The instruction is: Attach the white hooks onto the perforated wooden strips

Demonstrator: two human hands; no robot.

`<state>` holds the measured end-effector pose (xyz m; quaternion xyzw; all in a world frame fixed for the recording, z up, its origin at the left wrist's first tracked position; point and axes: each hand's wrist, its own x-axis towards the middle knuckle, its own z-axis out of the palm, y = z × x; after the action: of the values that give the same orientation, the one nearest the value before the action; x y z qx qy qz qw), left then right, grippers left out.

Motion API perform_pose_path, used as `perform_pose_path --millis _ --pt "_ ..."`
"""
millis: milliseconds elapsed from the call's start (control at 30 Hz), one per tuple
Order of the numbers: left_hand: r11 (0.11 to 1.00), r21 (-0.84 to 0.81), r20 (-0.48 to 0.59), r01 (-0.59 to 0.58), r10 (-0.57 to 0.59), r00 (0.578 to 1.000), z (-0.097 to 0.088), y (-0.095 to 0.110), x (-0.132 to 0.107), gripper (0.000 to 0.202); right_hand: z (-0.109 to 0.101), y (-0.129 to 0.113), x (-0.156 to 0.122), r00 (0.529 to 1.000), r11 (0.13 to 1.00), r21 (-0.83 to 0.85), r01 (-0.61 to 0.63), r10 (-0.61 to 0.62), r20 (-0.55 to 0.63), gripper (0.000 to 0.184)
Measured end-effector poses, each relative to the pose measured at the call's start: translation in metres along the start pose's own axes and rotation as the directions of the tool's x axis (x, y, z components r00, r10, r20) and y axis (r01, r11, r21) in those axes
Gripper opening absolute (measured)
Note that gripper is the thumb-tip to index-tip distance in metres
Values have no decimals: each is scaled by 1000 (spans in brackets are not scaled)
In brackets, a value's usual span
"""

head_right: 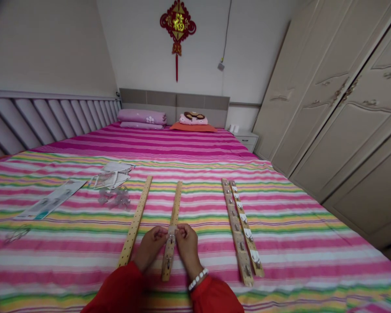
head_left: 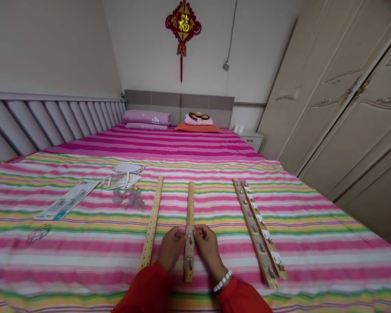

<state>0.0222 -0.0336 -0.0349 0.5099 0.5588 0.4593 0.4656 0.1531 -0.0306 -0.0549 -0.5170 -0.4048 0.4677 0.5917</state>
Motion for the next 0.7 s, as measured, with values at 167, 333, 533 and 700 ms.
perform_pose_path --millis 167,333,533,700 --pt "1000 -6 -43 -18 17 999 2 -4 -2 14 2 2 -1 1000 1000 -12 -1 1 -28 17" --pt "1000 2 -25 -25 25 999 1 -5 -6 23 1 5 2 999 999 0 -34 34 -24 20" --pt "996 62 77 -67 62 995 -5 -5 -1 26 0 8 16 983 983 -21 -183 182 -8 17" --pt "986 142 158 -83 60 986 -9 -3 7 29 4 6 27 981 974 -128 -188 180 -67 19"
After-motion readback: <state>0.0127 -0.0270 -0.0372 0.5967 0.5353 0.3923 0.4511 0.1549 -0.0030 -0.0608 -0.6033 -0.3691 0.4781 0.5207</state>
